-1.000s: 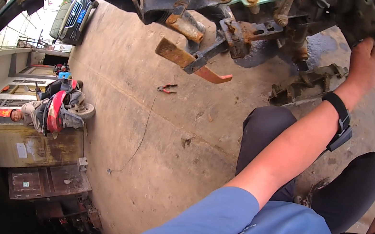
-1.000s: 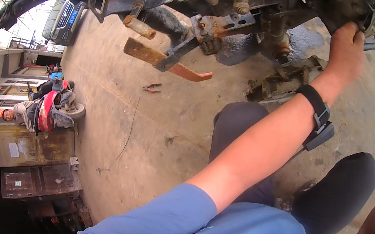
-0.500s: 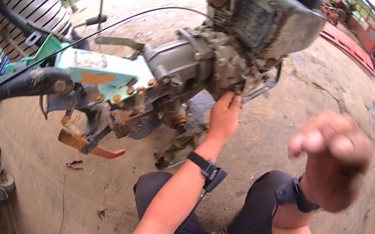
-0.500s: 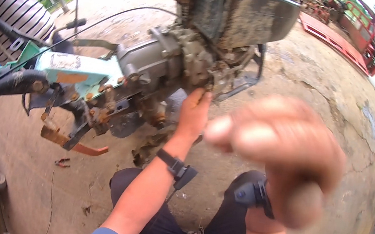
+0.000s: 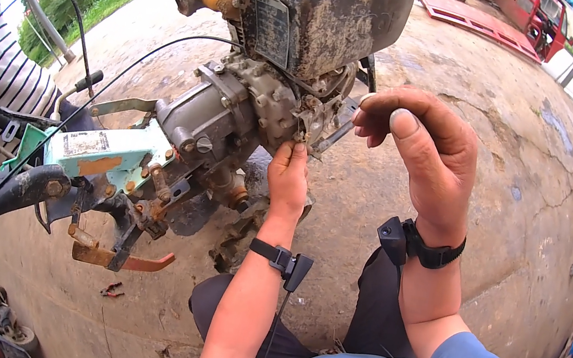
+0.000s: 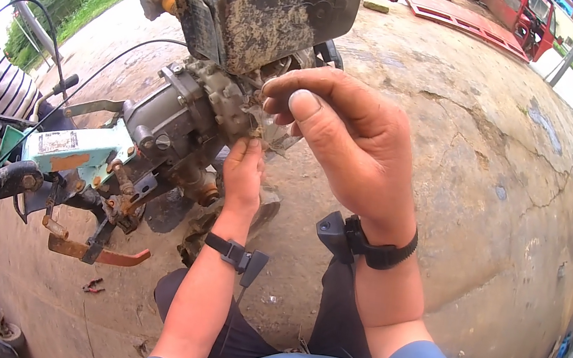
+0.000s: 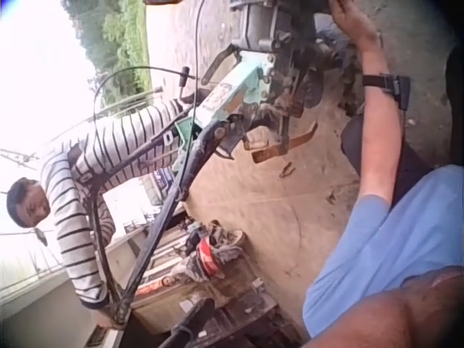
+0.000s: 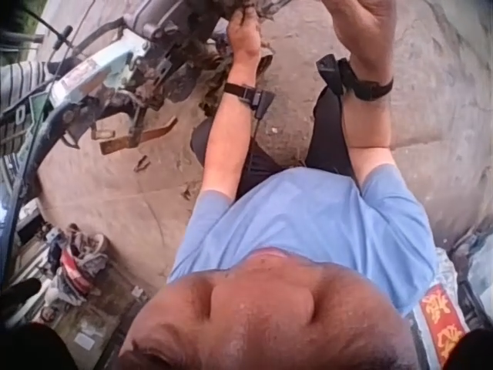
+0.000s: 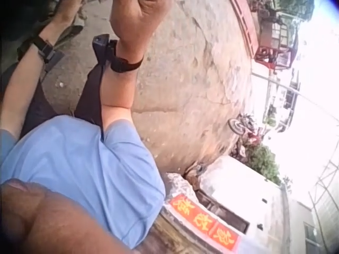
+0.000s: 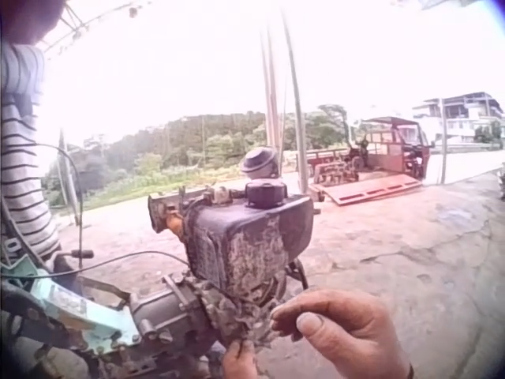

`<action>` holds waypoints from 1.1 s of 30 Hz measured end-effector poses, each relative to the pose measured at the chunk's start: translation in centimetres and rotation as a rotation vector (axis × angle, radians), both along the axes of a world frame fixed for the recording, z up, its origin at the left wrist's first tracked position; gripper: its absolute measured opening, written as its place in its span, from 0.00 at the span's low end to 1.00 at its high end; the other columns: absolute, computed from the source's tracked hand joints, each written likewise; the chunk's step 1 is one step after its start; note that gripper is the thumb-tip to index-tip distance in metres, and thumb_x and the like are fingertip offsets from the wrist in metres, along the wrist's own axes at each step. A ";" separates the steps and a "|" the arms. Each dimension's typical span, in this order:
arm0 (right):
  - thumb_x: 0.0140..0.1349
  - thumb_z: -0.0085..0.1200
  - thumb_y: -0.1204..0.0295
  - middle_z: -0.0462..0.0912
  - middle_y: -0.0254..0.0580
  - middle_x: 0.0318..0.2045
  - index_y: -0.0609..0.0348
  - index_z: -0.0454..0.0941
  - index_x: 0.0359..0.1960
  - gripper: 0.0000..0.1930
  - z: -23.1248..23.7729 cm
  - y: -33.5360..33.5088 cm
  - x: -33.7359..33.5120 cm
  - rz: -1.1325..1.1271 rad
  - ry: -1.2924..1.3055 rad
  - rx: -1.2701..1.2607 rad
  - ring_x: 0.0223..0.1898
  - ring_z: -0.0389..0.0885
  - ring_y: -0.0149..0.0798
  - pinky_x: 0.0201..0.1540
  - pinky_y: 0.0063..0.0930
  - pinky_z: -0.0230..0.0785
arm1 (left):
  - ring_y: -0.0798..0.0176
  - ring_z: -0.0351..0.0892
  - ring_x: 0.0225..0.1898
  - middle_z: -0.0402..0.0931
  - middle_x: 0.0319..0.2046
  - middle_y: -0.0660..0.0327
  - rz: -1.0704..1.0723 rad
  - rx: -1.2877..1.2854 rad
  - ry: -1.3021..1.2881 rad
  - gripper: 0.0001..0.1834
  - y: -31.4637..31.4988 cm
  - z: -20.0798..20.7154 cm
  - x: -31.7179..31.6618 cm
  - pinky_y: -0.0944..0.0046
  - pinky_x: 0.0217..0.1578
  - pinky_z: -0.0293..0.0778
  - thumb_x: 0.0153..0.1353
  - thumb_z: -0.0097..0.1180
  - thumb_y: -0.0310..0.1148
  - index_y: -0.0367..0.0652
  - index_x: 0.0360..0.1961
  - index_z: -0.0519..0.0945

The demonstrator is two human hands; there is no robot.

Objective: Repairing and adjusting the control cable on a small tiller machine.

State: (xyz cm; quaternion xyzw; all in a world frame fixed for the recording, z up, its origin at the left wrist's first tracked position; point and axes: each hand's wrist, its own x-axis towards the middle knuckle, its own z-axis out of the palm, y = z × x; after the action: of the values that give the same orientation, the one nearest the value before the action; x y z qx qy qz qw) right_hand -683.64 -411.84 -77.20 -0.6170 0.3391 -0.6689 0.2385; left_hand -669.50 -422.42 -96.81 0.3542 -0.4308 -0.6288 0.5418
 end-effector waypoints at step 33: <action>0.69 0.61 0.65 0.83 0.49 0.25 0.71 0.81 0.37 0.16 -9.9 -7.7 4.1 -0.235 0.349 0.380 0.29 0.75 0.34 0.34 0.38 0.70 | 0.57 0.80 0.52 0.84 0.48 0.51 0.152 -0.252 -0.317 0.15 -2.5 -4.6 1.0 0.57 0.58 0.73 0.79 0.53 0.38 0.38 0.53 0.82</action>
State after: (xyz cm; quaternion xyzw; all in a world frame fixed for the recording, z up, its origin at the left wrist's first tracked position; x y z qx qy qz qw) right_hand -679.57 -419.56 -87.15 -0.6233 0.5636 -0.5002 0.2088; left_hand -668.51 -424.87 -101.43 0.4098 -0.5579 -0.4638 0.5529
